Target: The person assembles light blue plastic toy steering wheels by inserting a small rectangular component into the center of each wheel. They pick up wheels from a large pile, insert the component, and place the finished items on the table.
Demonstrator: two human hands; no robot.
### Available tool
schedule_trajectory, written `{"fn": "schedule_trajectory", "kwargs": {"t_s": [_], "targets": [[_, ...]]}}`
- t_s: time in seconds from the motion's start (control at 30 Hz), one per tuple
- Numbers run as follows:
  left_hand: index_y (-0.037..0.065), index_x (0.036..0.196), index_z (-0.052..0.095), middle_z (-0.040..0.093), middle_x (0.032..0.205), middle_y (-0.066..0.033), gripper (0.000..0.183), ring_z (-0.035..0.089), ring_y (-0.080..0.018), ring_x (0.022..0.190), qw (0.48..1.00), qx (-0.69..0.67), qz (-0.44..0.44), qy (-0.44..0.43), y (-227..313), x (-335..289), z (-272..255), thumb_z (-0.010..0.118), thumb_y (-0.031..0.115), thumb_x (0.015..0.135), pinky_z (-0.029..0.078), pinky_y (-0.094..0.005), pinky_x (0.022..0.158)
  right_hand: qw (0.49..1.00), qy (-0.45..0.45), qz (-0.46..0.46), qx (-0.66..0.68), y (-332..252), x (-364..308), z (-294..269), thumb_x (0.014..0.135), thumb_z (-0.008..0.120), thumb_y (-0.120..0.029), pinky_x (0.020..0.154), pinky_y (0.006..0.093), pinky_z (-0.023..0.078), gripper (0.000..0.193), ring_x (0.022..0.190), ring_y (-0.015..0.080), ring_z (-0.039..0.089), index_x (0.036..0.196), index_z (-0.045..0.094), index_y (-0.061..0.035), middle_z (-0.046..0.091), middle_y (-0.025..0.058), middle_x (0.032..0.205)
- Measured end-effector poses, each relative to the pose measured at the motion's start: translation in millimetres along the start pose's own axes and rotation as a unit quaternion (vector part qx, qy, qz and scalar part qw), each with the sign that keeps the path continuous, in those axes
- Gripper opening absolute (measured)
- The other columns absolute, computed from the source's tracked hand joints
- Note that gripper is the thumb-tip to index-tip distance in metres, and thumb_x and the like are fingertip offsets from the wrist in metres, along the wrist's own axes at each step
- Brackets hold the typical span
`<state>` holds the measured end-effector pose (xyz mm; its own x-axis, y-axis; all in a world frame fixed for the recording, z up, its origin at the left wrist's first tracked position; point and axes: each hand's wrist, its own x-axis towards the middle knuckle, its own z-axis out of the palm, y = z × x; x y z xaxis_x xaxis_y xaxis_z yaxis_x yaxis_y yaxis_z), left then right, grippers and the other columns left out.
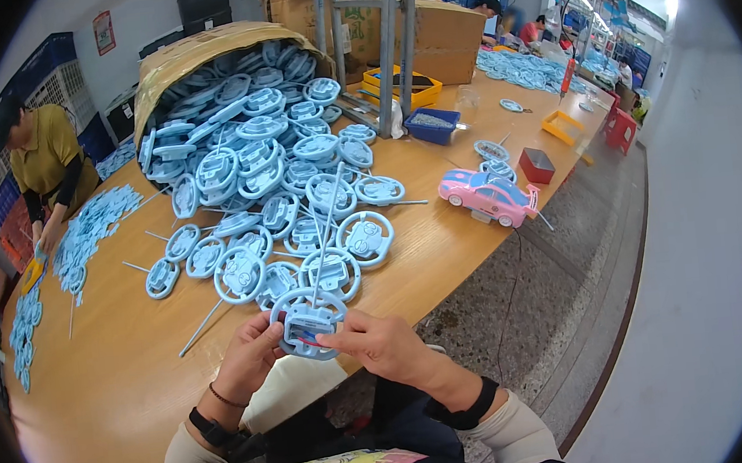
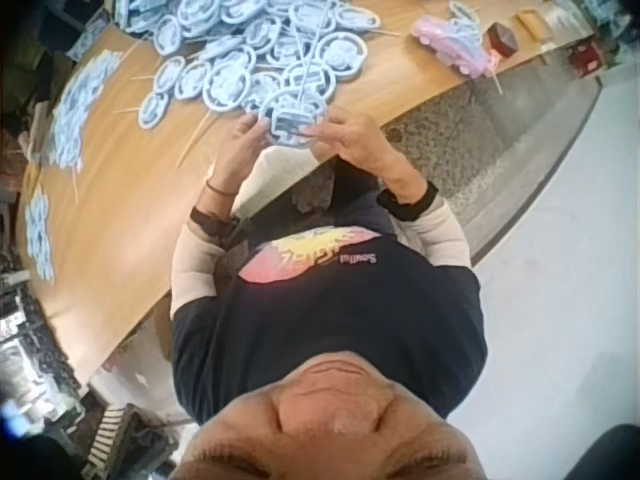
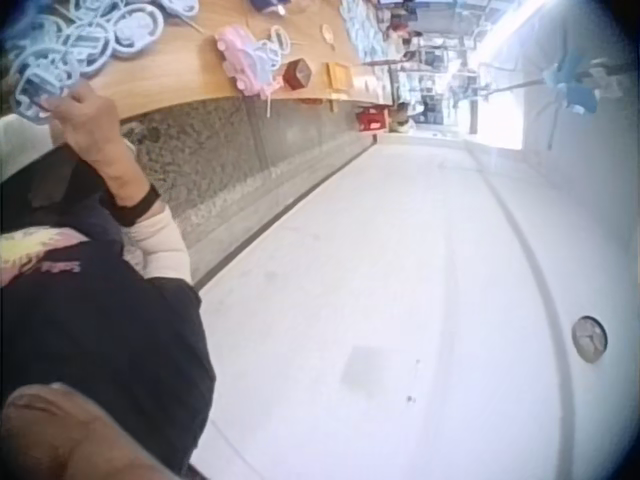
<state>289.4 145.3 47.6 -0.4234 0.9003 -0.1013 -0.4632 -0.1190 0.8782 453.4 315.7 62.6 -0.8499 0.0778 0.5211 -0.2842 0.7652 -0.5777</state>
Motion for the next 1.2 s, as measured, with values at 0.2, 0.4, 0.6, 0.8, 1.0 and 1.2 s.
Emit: {"fn": "schedule_trajectory", "kwargs": {"t_s": [0.2,0.4,0.6,0.8,1.0,1.2], "targets": [[0.001,0.118,0.050,0.058,0.112,-0.0072,0.037,0.056,-0.0167,0.102,0.995,-0.060,-0.074,-0.042,-11,16,-4,0.051,0.027,0.092,0.046,-0.0329,0.088,0.999,0.017,-0.001,0.033,17,0,6,0.078,0.062,-0.004,0.051,0.0305,0.044,0.031,0.062,0.0209,0.055,0.105,0.065,-0.0187,0.050,0.0040,0.073],[0.001,0.120,0.048,0.057,0.114,-0.0091,0.047,0.055,-0.0186,0.106,0.989,-0.094,-0.094,-0.060,-18,26,-6,0.050,0.038,0.090,0.043,-0.0339,0.093,0.999,-0.006,0.031,0.005,14,2,7,0.077,0.061,-0.003,0.052,0.0307,0.045,0.033,0.063,0.0211,0.056,0.105,0.065,-0.0186,0.050,0.0040,0.073],[0.005,0.116,0.051,0.059,0.105,-0.0043,0.043,0.055,-0.0125,0.091,1.000,-0.007,-0.019,-0.018,-2,19,-21,0.051,0.039,0.090,0.044,-0.0277,0.080,0.999,0.024,0.024,0.042,11,11,20,0.077,0.062,-0.001,0.057,0.0284,0.046,0.033,0.069,0.0203,0.058,0.106,0.065,-0.0142,0.057,0.0055,0.082],[0.003,0.127,0.040,0.050,0.125,-0.0096,0.042,0.049,-0.0236,0.114,0.952,-0.107,0.268,0.103,74,24,-124,0.041,0.031,0.095,0.043,-0.0360,0.096,0.993,0.062,0.058,0.083,12,8,5,0.075,0.064,0.004,0.059,0.0264,0.045,0.033,0.071,0.0186,0.058,0.106,0.065,-0.0063,0.060,0.0087,0.085],[0.003,0.123,0.046,0.045,0.129,-0.0163,0.040,0.042,-0.0320,0.121,0.810,0.479,0.292,0.172,73,32,-151,0.048,0.017,0.086,0.036,-0.0387,0.101,0.991,0.019,0.098,0.092,6,6,15,0.075,0.065,0.002,0.058,0.0258,0.044,0.031,0.067,0.0182,0.056,0.104,0.065,-0.0057,0.059,0.0083,0.079],[0.014,0.130,0.042,0.033,0.138,-0.0166,0.059,0.031,-0.0379,0.127,0.565,0.788,0.243,0.010,48,45,-104,0.054,0.005,0.074,0.029,-0.0462,0.103,0.990,0.002,0.113,0.087,0,3,19,0.076,0.065,0.001,0.059,0.0261,0.044,0.029,0.068,0.0183,0.056,0.104,0.065,-0.0058,0.059,0.0086,0.080]]}}
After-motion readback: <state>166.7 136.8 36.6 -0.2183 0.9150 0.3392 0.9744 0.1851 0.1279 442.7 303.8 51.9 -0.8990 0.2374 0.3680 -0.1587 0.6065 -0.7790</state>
